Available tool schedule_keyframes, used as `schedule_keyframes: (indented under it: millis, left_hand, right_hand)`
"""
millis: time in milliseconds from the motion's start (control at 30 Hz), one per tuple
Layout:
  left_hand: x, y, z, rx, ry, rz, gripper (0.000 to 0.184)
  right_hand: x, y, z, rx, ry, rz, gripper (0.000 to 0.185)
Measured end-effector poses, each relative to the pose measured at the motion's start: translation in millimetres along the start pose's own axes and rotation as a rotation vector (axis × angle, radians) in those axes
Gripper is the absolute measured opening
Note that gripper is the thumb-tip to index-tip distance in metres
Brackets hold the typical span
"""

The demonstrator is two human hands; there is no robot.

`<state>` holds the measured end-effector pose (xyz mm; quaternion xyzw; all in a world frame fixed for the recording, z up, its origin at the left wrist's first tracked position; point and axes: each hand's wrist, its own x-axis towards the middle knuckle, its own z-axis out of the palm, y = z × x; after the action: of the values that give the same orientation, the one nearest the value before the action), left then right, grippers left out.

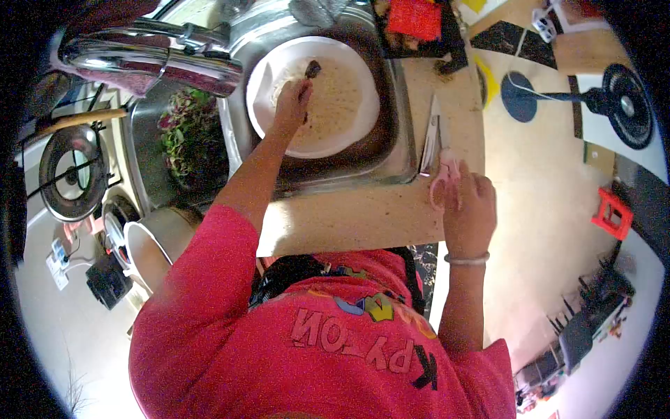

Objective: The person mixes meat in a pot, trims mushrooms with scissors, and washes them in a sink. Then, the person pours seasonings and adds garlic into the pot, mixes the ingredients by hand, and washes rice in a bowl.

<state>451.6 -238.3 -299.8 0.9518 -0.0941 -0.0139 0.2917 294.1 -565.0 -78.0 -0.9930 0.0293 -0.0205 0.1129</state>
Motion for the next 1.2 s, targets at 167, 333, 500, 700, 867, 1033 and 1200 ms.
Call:
schedule_keyframes:
  millis: [167, 333, 500, 700, 867, 1033, 1200]
  left_hand:
    - [14.2, -10.7, -17.1, -1.159, 0.051, -0.611, 0.016]
    - [3.2, -15.0, -15.4, -1.707, -0.009, -0.917, 0.018]
    - [-11.0, 7.3, -28.7, -2.317, 0.101, -0.744, 0.019]
    - [-6.2, 37.4, -49.8, -2.370, 0.074, -0.591, 0.018]
    - [-4.0, 88.5, -38.6, -1.444, 0.439, -0.475, 0.024]
    - [-21.5, 144.4, -89.1, -0.441, 0.399, -0.573, 0.043]
    - [8.1, 64.6, -157.3, -1.407, 0.714, -0.536, 0.051]
  right_hand:
    - [45.4, -85.5, 26.0, 0.611, -0.137, -0.205, 0.030]
    - [168.5, -150.2, 215.2, 0.341, -0.069, -0.393, 0.048]
    - [186.4, -160.5, 291.6, 0.427, -0.495, -0.227, 0.033]
    - [154.0, -166.0, 230.9, 1.841, -0.567, 0.680, 0.023]
    - [133.4, -194.9, 162.3, 1.977, -0.266, 0.585, 0.027]
    - [136.7, -208.3, 158.1, 2.187, -0.546, 0.530, 0.031]
    - [158.2, -214.0, 168.2, 2.299, -0.779, 0.870, 0.013]
